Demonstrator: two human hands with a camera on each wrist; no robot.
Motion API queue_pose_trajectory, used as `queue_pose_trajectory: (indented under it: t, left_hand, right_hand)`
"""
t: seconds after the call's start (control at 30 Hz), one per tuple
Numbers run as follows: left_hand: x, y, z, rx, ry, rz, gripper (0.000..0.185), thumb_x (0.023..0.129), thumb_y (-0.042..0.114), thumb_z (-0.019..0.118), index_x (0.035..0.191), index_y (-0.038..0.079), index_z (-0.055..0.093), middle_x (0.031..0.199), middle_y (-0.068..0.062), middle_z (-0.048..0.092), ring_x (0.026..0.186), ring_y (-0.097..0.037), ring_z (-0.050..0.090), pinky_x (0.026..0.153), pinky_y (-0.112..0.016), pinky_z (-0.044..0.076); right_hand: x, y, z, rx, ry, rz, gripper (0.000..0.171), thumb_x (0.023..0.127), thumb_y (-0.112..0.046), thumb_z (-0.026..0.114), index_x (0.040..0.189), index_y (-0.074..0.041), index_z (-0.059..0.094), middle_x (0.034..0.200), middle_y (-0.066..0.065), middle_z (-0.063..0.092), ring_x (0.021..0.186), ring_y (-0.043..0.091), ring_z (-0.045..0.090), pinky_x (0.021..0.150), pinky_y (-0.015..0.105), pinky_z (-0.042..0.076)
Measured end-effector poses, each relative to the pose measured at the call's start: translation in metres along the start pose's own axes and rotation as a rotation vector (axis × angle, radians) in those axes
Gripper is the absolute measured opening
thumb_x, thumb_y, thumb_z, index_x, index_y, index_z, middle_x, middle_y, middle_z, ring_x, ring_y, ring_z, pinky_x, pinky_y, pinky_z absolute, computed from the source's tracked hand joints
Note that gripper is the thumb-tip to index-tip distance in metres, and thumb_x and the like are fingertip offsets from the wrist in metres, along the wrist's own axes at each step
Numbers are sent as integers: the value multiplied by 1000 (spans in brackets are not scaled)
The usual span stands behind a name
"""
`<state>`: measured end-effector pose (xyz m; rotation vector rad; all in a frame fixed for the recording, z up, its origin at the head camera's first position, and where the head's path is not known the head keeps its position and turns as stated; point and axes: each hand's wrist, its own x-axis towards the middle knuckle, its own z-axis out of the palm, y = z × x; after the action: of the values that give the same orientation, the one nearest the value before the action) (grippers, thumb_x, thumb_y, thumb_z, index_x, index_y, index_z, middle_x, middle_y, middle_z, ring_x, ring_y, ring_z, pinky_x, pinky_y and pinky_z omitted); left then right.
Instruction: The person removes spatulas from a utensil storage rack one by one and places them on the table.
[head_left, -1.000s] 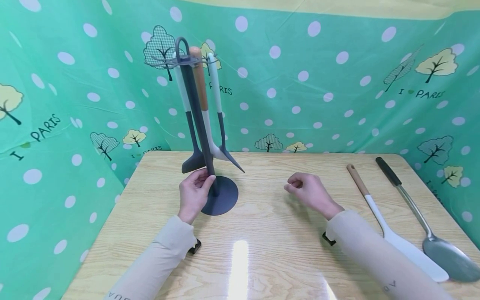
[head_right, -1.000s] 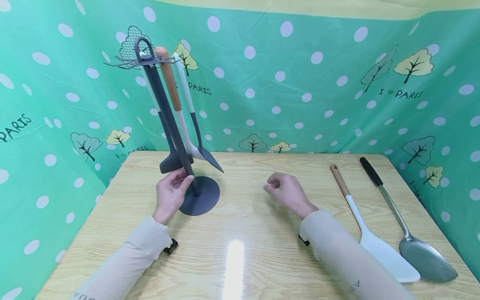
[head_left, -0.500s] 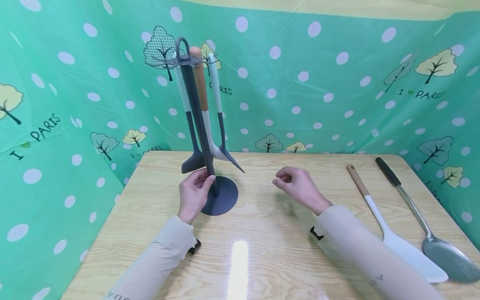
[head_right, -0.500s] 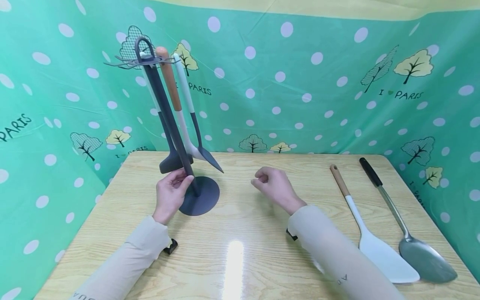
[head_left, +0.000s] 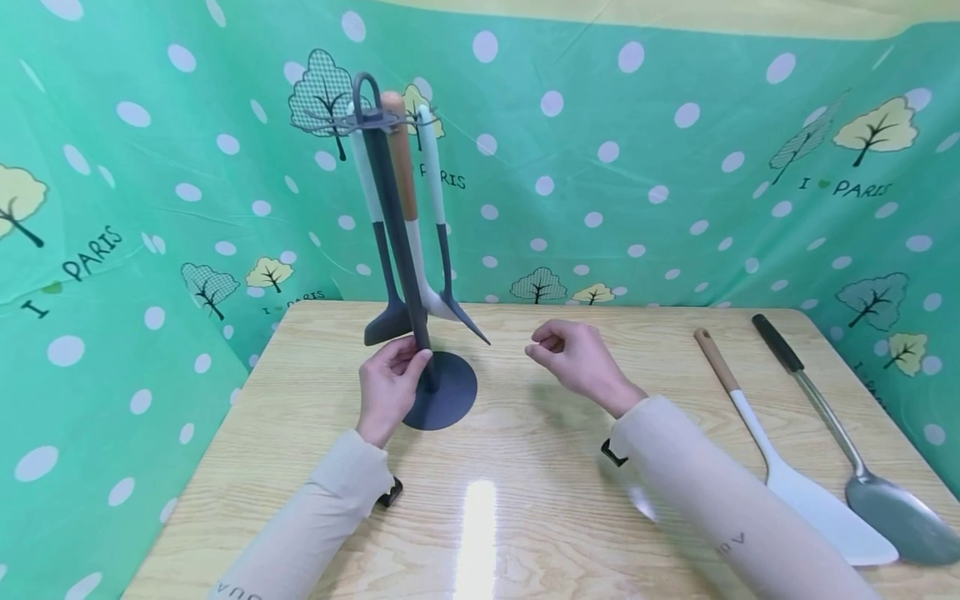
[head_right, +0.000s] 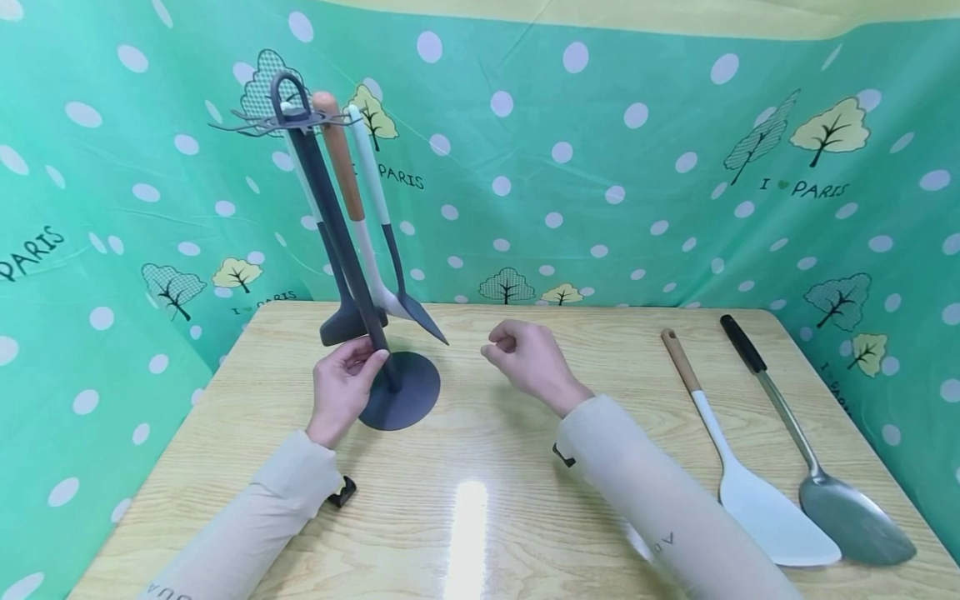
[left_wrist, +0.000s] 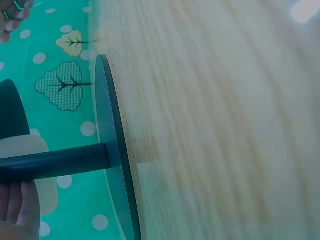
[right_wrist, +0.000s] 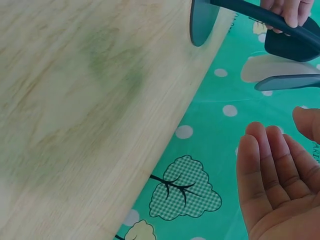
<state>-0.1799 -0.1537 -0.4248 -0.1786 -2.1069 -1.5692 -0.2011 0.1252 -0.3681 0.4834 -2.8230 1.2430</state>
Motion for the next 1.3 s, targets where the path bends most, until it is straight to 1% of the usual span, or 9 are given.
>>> queue_pose_trajectory:
  t: [0.23,0.47,0.6,0.7,0.73,0.9,1.13,1.2,1.3]
  left_hand:
    - [1,-1,0,-9,5,11,22,84,13,74,102,1,71,94,-13,70,82,-23,68,78,-30,56]
    - [1,2,0,-9,-4,-1,22,84,6,73,103,-3,70,95,-19,69,84,-30,68,80,-42,55]
    - [-1,20,-1,-2,-12,8,21,84,0,71,103,-8,68,94,-23,69,84,-33,68,80,-46,55]
    - [-3,34,-3,8,-15,10,20,85,-1,70,103,-9,68,94,-23,68,84,-34,68,80,-45,55]
    - [-3,35,-3,10,-16,10,19,85,-2,70,102,-9,67,94,-23,68,84,-34,67,80,-45,55]
    - [-4,35,-3,27,-14,10,20,85,-1,70,103,-8,68,95,-22,69,84,-33,68,79,-43,56]
    - [-3,33,-3,19,-11,11,20,84,0,71,103,-8,68,94,-22,69,83,-32,68,79,-45,55]
    - [-3,34,-3,12,-15,14,20,84,0,71,103,-9,68,94,-22,69,83,-33,68,79,-45,55]
    - [-3,34,-3,8,-17,18,20,84,-1,71,103,-9,68,94,-22,69,83,-33,68,79,-43,55]
  right_hand:
    - [9,-9,2,12,27,-23,19,89,-25,69,99,-9,68,87,-1,67,79,15,61,71,31,53]
    - [18,-24,2,33,35,-60,19,89,-26,69,99,-10,68,88,-2,67,80,15,61,71,32,53]
    - [24,-33,3,39,35,-81,19,89,-26,68,100,-11,69,89,-2,67,82,15,62,73,33,53]
    - [27,-40,3,41,36,-95,20,90,-26,68,102,-11,69,92,-2,67,85,15,62,77,33,53]
    - [28,-42,4,46,35,-100,20,90,-26,68,103,-11,69,93,-2,67,87,15,62,78,34,53]
    - [33,-51,6,77,30,-123,21,90,-26,67,107,-13,68,99,-3,66,91,14,61,84,32,51]
    - [41,-64,12,101,22,-145,27,91,-33,65,112,-14,65,104,-3,65,94,12,61,84,31,51]
    - [43,-67,13,91,19,-153,32,91,-36,64,114,-15,65,108,-3,65,98,13,61,87,32,50]
    - [45,-73,15,69,-4,-175,41,90,-40,63,122,-14,62,119,-1,63,110,15,57,95,35,46]
